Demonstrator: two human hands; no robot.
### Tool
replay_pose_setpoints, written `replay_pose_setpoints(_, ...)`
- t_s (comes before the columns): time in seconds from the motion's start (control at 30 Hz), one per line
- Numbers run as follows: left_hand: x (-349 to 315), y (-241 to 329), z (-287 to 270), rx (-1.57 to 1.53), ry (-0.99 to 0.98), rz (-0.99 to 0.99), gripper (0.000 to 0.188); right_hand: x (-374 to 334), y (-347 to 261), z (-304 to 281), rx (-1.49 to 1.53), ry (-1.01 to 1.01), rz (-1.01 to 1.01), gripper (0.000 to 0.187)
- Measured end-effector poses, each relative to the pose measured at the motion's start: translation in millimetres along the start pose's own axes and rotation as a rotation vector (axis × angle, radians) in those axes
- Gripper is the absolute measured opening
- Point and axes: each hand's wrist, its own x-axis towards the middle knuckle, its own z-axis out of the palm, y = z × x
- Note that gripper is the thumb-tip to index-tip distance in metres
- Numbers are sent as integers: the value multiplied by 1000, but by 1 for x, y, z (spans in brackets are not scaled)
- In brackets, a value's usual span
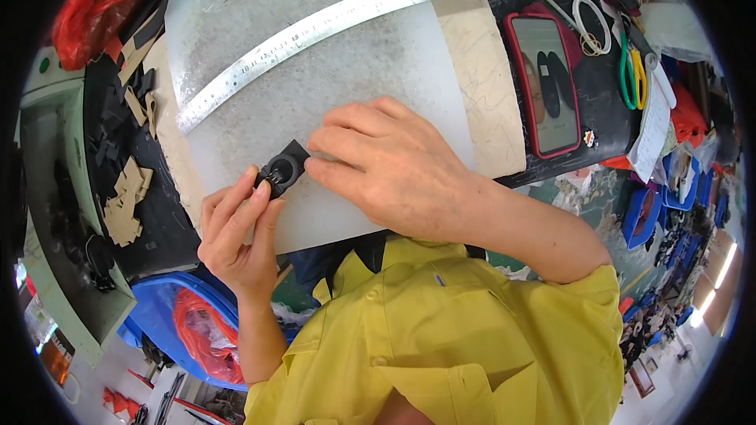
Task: The person cuts a black leather strip with scissors, then uses a metal punch and hammer to create holes in the leather. They insert a metal buckle into the punched holes and secure it by hammering the prongs. The person repeats the punching and hammering process on additional leather pieces and attaches buckles to them.
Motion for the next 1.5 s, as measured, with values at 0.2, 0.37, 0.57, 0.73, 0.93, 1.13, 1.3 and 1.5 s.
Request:
replay_pose_setpoints(0.2, 0, 1, 1, 26, 29, 21, 30, 0, 1, 1, 4, 40, -24, 25)
replay_pose_setpoints(0.37, 1, 0, 3, 42, 55, 56, 30, 0, -2, -4, -12, -12, -13, 29)
replay_pose_setpoints(0.57, 3, 7, -9, 36, 30, 45, 28, 5, -5, -10, 4, -21, -43, 31)
replay_pose_setpoints(0.73, 3, 3, -4, 31, 89, 102, 28, 15, -10, -15, 114, -8, 56, 31)
replay_pose_setpoints(0.93, 2, 2, 2, 16, 114, 115, 27, 29, -14, -4, 292, -18, 34, 36)
replay_pose_setpoints(1.13, -2, -2, -8, 40, 81, 117, 29, 36, -9, 10, 311, -72, 22, 36)
replay_pose_setpoints(1.3, -19, 0, -15, 36, 146, 83, 33, 35, -9, -2, 285, 12, 50, 34)
replay_pose_setpoints(1.5, -40, -6, -8, 200, 100, 152, 27, 37, -15, 10, 290, -74, 139, 37)
